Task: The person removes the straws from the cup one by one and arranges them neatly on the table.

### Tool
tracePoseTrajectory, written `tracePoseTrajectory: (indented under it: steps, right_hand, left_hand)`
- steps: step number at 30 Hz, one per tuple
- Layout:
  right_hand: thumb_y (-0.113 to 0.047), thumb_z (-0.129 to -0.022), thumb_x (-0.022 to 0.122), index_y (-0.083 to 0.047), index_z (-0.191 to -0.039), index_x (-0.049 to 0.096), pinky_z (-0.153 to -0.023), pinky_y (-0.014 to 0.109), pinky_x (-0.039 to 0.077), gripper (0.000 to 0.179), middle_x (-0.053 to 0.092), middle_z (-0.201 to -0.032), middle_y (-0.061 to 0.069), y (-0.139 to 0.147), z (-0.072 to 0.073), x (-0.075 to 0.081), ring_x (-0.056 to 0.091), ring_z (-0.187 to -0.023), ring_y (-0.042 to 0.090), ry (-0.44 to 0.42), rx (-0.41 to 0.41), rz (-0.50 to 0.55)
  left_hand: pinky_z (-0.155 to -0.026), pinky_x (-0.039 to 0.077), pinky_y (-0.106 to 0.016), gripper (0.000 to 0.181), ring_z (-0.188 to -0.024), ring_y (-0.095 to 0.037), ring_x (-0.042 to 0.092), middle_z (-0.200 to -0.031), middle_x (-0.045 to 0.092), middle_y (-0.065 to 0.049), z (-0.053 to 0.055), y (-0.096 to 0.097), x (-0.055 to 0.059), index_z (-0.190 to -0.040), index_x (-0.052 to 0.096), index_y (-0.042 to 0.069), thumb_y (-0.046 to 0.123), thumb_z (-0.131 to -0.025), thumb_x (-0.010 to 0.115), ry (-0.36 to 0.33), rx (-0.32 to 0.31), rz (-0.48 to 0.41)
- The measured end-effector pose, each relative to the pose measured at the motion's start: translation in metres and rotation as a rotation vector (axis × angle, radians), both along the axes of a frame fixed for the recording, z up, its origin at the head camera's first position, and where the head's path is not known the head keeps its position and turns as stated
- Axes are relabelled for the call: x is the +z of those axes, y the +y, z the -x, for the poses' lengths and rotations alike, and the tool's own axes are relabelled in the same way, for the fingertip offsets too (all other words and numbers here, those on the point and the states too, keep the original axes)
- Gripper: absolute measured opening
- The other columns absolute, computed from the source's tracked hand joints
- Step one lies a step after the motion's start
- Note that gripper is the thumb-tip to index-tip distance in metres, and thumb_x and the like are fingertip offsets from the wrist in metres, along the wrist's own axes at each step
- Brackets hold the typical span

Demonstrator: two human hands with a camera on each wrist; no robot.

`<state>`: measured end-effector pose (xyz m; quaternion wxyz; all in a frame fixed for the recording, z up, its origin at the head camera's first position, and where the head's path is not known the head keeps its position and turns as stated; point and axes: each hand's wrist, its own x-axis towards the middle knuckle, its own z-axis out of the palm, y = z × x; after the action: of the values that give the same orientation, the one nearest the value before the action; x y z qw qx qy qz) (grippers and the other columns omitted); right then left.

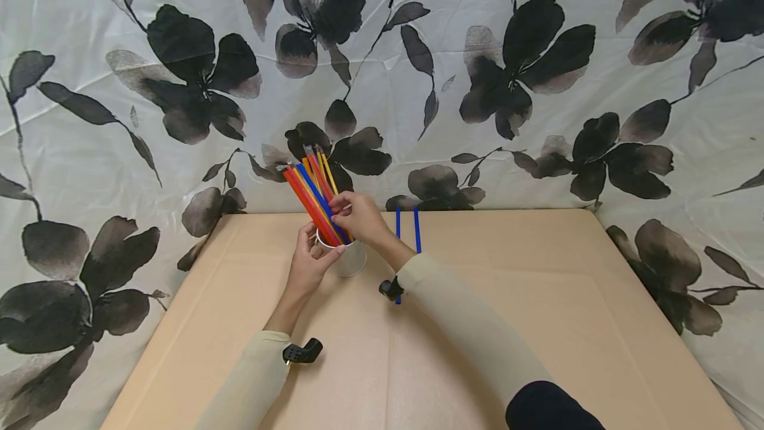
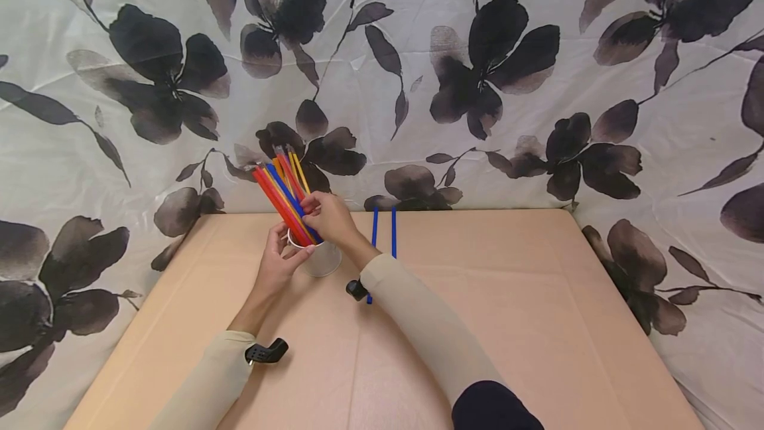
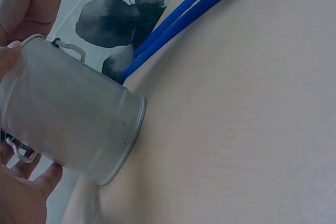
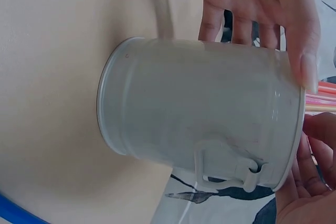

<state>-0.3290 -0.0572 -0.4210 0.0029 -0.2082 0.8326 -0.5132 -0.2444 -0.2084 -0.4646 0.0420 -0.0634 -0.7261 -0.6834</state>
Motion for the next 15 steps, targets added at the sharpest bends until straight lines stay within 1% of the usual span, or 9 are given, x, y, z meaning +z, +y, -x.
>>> tracePoseTrajectory:
  steps: [4, 7, 10, 15]
  right_hand:
    - [-0.004, -0.091, 0.075, -0.003, -0.112, 0.07, -0.083, 0.025, 0.06, 0.021, 0.072, -0.103, 0.008, -0.004, -0.001, 0.001, 0.07, -0.089, 0.016, 0.012, 0.011, -0.026]
    - [-0.004, -0.091, 0.075, -0.003, -0.111, 0.07, -0.083, 0.024, 0.06, 0.02, 0.072, -0.101, 0.007, -0.007, -0.003, 0.0, 0.069, -0.088, 0.015, 0.031, 0.01, -0.061]
    - [-0.005, -0.091, 0.075, -0.004, -0.109, 0.071, -0.082, 0.022, 0.059, 0.019, 0.071, -0.098, 0.005, -0.01, -0.004, 0.0, 0.068, -0.086, 0.014, 0.056, 0.001, -0.102]
    - [-0.008, -0.09, 0.077, -0.006, -0.108, 0.071, -0.079, 0.019, 0.057, 0.018, 0.07, -0.096, 0.002, -0.012, -0.005, 0.001, 0.066, -0.084, 0.01, 0.106, -0.018, -0.17]
  left_hand:
    - [-0.11, 0.047, -0.034, 0.081, -0.14, -0.037, 0.045, -0.155, 0.034, -0.015, 0.0, -0.001, 0.0, -0.154, 0.027, 0.009, 0.011, -0.09, 0.077, -0.011, -0.003, 0.007]
    - [-0.102, 0.051, -0.024, 0.08, -0.139, -0.037, 0.046, -0.155, 0.034, -0.014, 0.0, 0.0, 0.0, -0.153, 0.027, 0.009, 0.011, -0.091, 0.077, -0.014, -0.009, -0.002]
    - [-0.095, 0.053, -0.018, 0.08, -0.137, -0.04, 0.048, -0.154, 0.033, -0.015, -0.001, 0.0, 0.0, -0.153, 0.027, 0.008, 0.009, -0.091, 0.076, -0.007, -0.016, -0.02]
    - [-0.094, 0.054, -0.018, 0.08, -0.136, -0.041, 0.049, -0.152, 0.034, -0.015, -0.001, 0.0, -0.001, -0.153, 0.027, 0.008, 0.008, -0.09, 0.077, -0.003, -0.021, -0.039]
